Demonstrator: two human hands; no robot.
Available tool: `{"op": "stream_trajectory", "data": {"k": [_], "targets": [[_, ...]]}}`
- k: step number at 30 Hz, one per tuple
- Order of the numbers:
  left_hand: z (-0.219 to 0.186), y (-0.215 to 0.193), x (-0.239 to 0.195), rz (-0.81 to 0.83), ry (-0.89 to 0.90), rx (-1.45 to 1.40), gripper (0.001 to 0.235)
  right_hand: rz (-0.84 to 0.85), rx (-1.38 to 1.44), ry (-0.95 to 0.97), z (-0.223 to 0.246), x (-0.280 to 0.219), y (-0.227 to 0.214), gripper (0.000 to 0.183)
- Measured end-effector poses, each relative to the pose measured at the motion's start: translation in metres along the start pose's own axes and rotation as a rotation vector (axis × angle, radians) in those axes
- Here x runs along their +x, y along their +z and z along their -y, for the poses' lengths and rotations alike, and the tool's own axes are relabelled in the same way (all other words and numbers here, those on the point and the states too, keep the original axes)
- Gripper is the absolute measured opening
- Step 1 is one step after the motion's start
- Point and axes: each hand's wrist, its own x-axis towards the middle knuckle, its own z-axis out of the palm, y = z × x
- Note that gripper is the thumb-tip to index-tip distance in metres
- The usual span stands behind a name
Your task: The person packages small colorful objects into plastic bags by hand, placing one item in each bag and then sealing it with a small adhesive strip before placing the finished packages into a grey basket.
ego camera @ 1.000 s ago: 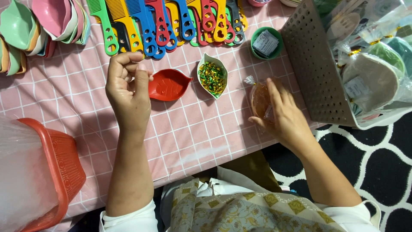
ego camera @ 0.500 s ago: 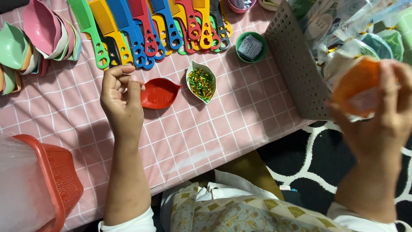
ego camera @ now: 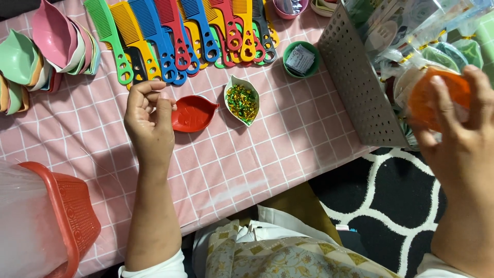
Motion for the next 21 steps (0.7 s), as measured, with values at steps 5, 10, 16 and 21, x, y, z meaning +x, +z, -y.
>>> {"op": "stream_trajectory", "data": {"k": [5,10,16,21], "targets": [[0.005,0.004,0.0,-0.008,-0.021,-0.023,0.011,-0.088,-0.213,-0.067,0.001,0.022,0.016,0.081],[0.0,0.011,-0.004,0.03,0.009,0.019,0.013,-0.182,-0.073,-0.037,0.002,0.029,0.029,0.076],[-0.016,0.025,-0.012,0.136,0.028,0.045,0.012,-0.053,0.106,0.004,0.009,0.028,0.02,0.081],[-0.026,0.055,-0.023,0.278,0.177,0.04,0.012,-0.114,0.169,0.007,0.015,0.029,0.013,0.073]]}}
